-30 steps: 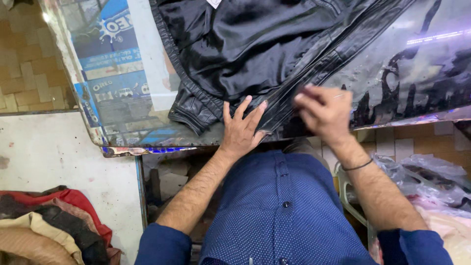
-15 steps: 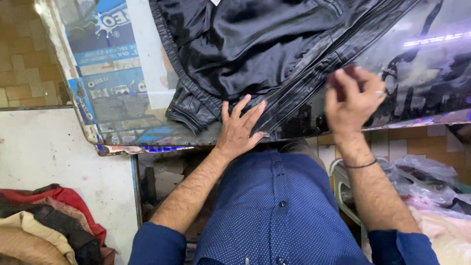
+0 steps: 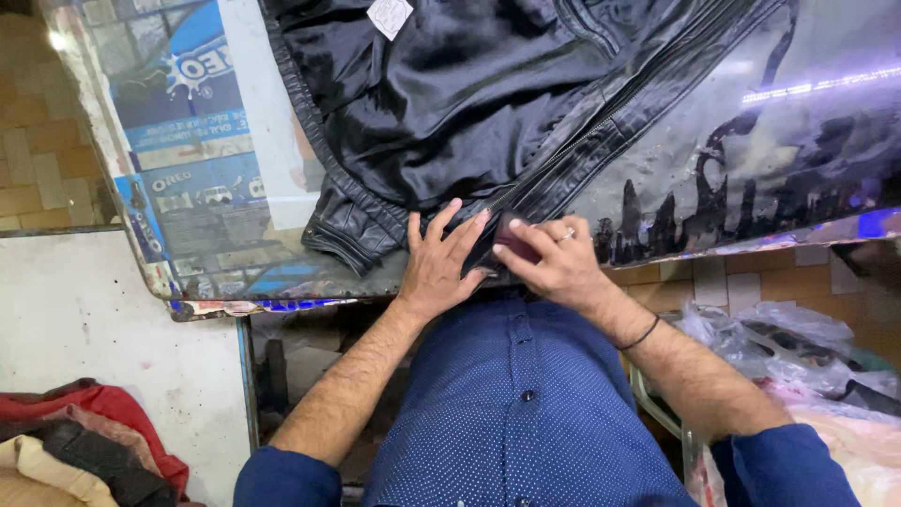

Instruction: The person rubs a black leather jacket with a small dark block, repeatedly dipping the block into a small container of liquid. The person works along the jacket's seams and edges, then briefly sets the jacket aside and handles a small cup and a piece of cloth.

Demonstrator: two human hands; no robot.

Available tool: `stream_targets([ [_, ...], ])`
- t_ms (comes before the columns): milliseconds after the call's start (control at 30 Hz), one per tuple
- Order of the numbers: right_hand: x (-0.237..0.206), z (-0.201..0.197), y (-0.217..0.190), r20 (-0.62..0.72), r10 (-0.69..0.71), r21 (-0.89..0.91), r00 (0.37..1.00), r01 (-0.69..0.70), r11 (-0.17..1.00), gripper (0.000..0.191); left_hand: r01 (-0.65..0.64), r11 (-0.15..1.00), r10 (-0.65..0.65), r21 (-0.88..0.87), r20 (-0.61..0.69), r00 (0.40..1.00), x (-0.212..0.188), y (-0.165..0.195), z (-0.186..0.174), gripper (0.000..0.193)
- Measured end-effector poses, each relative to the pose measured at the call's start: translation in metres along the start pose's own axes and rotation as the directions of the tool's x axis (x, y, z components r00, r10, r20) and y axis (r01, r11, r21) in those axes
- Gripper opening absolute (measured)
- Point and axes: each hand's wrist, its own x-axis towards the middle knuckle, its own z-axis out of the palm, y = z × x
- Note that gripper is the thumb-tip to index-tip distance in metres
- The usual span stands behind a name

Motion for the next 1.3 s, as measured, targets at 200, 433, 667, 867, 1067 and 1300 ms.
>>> stream_targets([
  [200,-0.011,-0.024,0.092,-0.295,0.438,-0.277,0.849,-0.515,0.811,0.028,0.012,1.000,-0.012,-0.020,-0.014,1.000,0.000,-0.001,0.000,0.094],
  [433,-0.007,-0.022,0.060,0.041,-0.016,-0.120,0.999,0.021,0.993,0.035,0.019,1.000,-0.019,-0.013,0.000,1.000,0.009,0.000,-0.001,0.094],
  [667,-0.033,-0.046,0.215,-0.314,0.429,-0.155,0.847,-0.491,0.857,0.036,0.036,0.999,-0.036,-0.004,0.002,0.999,0.013,0.006,0.000,0.090],
  [867,-0.020,-0.068,0.246,-0.247,0.416,-0.320,0.875,-0.479,0.818,0.033,0.035,0.998,-0.036,0.057,0.003,0.999,0.023,0.012,0.000,0.087],
  [1067,-0.031,-0.101,0.302,-0.213,0.418,-0.191,0.883,-0.457,0.869,0.034,0.064,0.998,-0.064,0.005,-0.064,0.996,0.049,0.032,-0.013,0.084],
  [1300,-0.066,-0.201,0.416,-0.378,0.476,-0.217,0.794,-0.576,0.788,0.041,0.150,0.973,-0.117,0.177,-0.186,0.976,0.121,0.089,-0.033,0.043],
])
